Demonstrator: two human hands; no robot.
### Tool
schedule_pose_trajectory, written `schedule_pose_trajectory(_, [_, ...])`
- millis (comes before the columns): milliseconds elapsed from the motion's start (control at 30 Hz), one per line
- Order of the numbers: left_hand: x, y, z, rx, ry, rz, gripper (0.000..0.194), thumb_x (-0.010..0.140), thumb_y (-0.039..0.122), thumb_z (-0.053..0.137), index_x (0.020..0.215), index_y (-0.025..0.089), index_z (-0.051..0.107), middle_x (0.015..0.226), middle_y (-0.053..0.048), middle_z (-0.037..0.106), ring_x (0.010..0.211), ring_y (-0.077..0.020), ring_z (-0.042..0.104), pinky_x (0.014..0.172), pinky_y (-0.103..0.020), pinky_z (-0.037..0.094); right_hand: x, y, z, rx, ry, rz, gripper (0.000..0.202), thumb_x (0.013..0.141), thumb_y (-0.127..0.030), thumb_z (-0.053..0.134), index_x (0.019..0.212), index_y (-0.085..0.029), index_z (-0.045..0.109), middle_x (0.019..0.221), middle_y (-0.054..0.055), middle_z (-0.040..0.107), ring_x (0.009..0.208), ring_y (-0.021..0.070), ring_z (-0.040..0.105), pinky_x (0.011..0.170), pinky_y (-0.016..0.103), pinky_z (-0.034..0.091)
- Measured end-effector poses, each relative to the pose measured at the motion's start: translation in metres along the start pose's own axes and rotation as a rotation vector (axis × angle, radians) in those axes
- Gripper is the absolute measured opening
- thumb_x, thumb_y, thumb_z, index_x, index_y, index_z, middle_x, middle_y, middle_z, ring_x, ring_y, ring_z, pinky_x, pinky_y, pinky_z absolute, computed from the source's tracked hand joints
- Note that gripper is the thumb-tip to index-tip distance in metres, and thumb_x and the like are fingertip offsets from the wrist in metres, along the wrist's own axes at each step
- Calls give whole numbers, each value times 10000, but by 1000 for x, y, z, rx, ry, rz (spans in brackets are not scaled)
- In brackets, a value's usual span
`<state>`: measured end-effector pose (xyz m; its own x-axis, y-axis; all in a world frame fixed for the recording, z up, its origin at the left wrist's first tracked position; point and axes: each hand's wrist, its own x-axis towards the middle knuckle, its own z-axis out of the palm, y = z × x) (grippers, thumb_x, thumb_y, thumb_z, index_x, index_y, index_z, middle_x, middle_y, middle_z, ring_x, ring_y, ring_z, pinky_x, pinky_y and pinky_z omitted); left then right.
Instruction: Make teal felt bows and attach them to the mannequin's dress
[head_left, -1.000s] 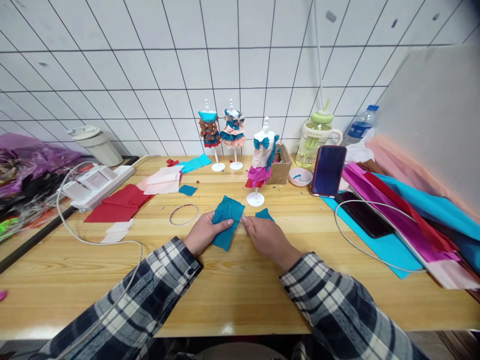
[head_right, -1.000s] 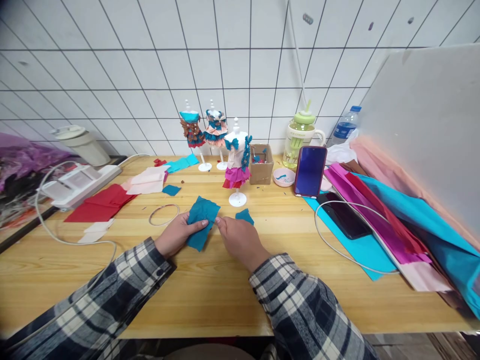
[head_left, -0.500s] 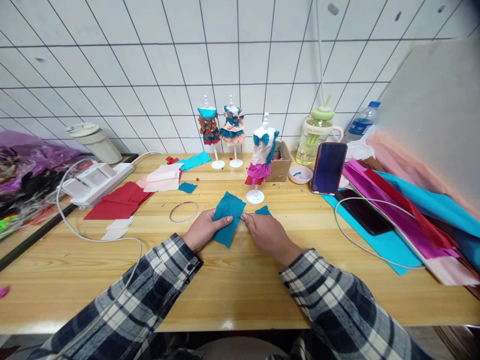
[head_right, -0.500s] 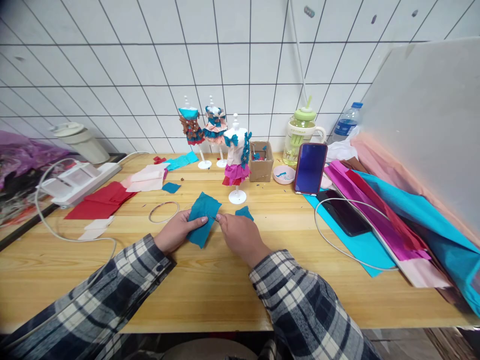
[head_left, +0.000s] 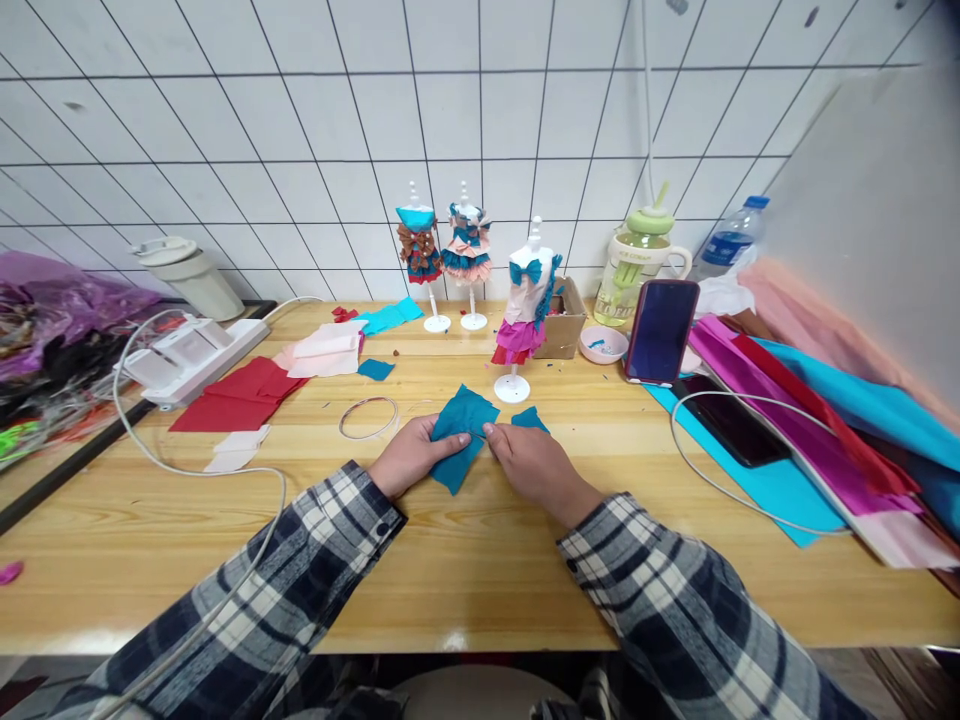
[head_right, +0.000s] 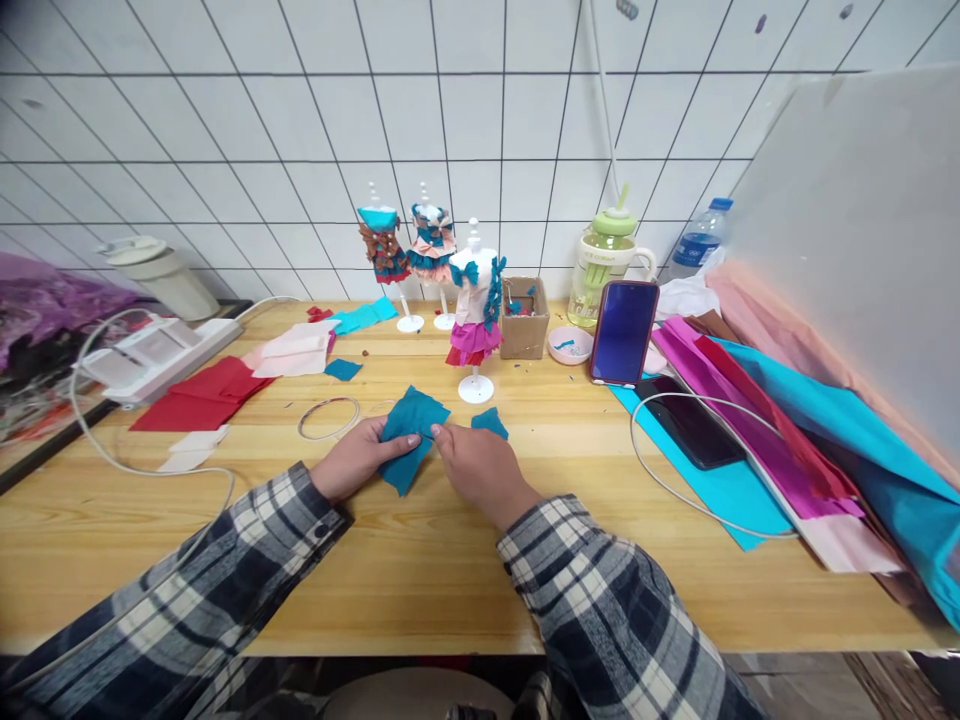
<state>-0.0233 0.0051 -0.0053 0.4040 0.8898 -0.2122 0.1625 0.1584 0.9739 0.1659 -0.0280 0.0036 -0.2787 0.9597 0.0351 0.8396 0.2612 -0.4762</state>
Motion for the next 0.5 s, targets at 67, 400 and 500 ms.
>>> schedule_pose_trajectory(67, [0, 0, 0, 3, 1, -1, 372, 678, 441, 740, 900, 150, 670, 846, -19, 725, 712, -165, 623, 680, -272, 469, 0, -1, 0, -10, 3, 0, 492, 991, -431, 169, 869, -219, 596, 896, 36, 709, 856, 175, 643, 663, 266, 363])
schedule_pose_trajectory(400, [-2, 5, 3, 5, 12, -15, 420, 659, 463, 741, 910, 136, 659, 836, -41, 719, 711, -187, 627, 661, -292, 480, 1, 0, 0, -12, -3, -11, 502, 995, -429, 159, 867, -208, 591, 878, 43, 699, 825, 165, 632, 641, 265, 347])
schedule_pose_trajectory(500, [-2, 4, 3, 8, 25, -9, 431, 645, 469, 749, 912, 141, 668, 849, -44, 723, 726, -198, 632, 665, -298, 484, 1, 0, 1, 22, -26, -4, 517, 997, -427, 141, 878, -199, 590, 905, 52, 696, 847, 161, 626, 653, 262, 347])
